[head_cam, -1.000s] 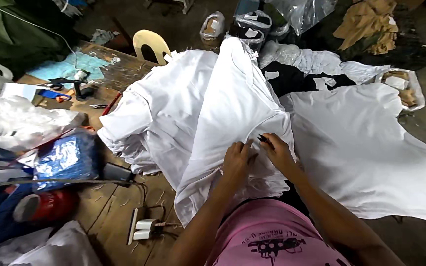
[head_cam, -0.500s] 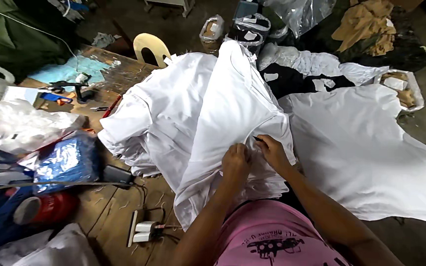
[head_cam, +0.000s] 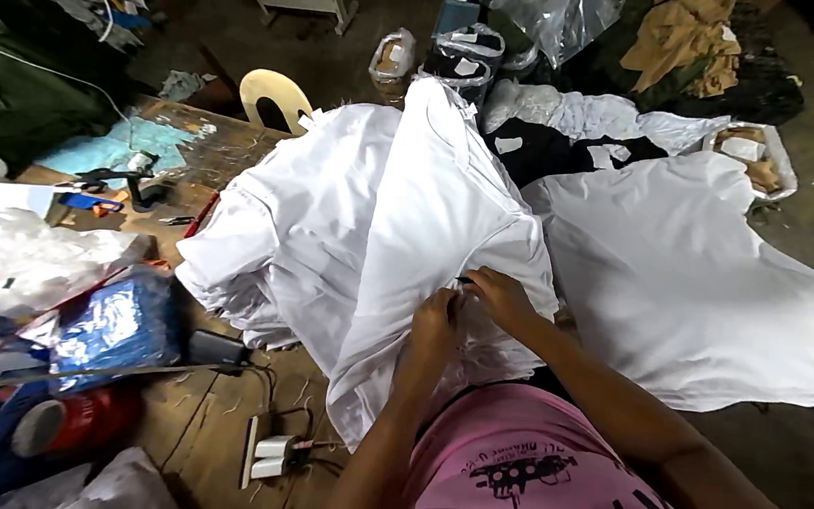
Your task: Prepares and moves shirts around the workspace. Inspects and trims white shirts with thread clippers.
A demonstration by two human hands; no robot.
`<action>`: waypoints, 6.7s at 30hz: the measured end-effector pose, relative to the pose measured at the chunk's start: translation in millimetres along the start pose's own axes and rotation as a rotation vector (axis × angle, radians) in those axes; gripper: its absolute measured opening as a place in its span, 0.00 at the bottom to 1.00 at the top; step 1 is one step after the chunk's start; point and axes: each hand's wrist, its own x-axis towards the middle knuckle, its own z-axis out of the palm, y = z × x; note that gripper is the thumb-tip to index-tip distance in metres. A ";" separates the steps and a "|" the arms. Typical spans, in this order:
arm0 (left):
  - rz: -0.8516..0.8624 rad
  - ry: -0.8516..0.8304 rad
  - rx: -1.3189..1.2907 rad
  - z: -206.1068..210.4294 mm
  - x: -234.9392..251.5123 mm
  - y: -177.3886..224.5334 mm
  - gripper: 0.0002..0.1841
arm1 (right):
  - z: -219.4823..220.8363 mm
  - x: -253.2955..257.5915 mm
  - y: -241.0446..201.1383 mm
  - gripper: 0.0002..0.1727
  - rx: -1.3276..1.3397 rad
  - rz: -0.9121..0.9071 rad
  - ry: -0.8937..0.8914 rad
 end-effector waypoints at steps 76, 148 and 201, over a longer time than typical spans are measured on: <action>-0.034 -0.116 0.208 -10.4 -19.5 11.9 0.27 | -33.7 11.3 -23.1 0.15 0.105 0.091 0.035; -0.095 0.352 0.254 -40.3 -10.4 -52.3 0.15 | 15.1 38.9 -60.2 0.19 0.066 -0.019 -0.165; 0.230 0.321 0.056 8.5 -38.6 -29.6 0.05 | 0.8 5.7 -26.6 0.19 -0.053 0.003 -0.087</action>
